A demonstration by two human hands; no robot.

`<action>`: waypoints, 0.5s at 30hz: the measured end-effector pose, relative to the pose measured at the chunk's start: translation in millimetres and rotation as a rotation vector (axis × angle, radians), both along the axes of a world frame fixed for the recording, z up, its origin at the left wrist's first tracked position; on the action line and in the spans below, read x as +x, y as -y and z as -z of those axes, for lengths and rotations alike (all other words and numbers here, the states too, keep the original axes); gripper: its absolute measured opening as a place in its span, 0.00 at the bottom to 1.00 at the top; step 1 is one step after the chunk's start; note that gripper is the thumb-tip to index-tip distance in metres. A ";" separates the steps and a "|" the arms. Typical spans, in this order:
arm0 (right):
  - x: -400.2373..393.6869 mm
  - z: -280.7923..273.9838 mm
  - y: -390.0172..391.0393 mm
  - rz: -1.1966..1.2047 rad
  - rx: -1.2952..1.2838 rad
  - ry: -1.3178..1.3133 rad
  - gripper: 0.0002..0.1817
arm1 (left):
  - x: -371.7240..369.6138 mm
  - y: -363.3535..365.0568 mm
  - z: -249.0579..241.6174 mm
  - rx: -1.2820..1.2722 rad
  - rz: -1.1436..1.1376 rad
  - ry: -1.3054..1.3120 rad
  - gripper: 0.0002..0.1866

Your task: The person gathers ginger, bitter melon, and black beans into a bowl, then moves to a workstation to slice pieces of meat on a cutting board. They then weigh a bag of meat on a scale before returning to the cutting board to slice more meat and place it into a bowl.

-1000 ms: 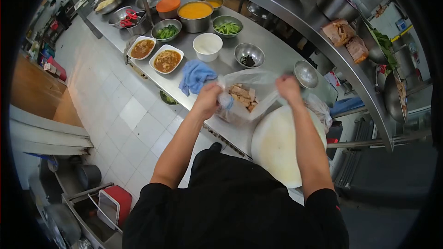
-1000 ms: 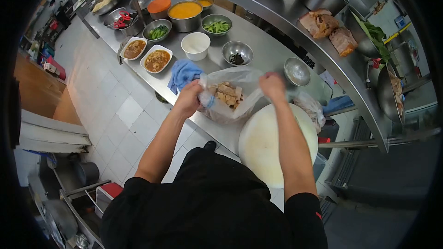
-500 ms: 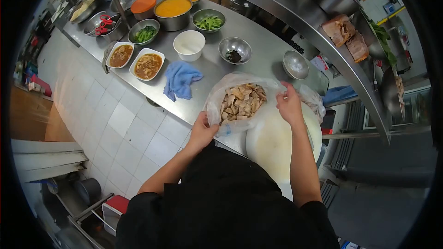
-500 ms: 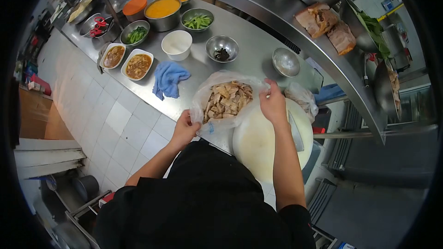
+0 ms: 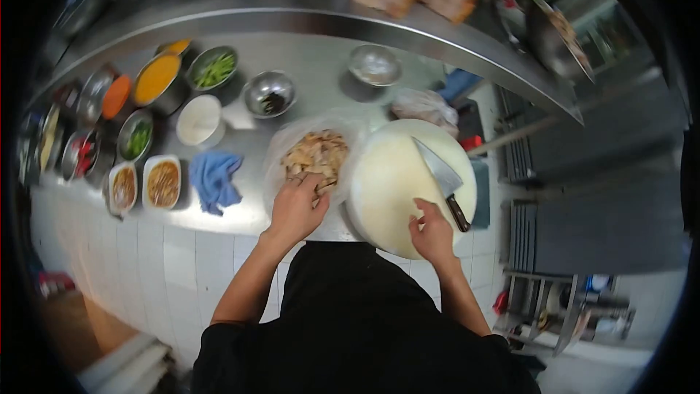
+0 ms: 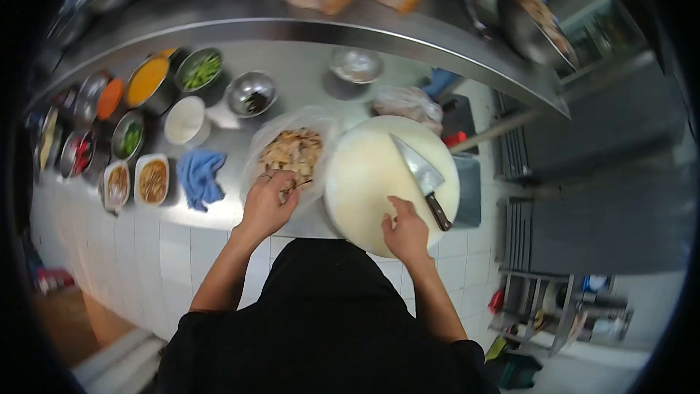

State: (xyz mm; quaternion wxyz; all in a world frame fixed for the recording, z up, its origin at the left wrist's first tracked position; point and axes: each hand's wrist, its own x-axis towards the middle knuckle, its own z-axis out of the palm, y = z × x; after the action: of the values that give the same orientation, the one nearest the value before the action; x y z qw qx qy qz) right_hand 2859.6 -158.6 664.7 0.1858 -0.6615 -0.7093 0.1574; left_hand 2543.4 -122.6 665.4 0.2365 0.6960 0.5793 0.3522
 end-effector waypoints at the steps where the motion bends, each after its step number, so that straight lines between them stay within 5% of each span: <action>1: 0.7 0.1 9.4 0.023 -0.019 -0.009 0.21 | 8.1 -4.9 1.2 0.060 0.021 -0.003 0.16; 15: 46.0 -5.3 92.1 0.133 -0.112 -0.131 0.16 | 111.1 24.4 -10.1 -0.095 0.353 0.004 0.17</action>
State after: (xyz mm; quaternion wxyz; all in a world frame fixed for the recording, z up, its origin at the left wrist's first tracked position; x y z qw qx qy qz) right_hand 2905.6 -250.7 670.0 0.2044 -0.7048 -0.6403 0.2271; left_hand 2654.5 -147.1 675.5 0.3285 0.7741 0.4638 0.2788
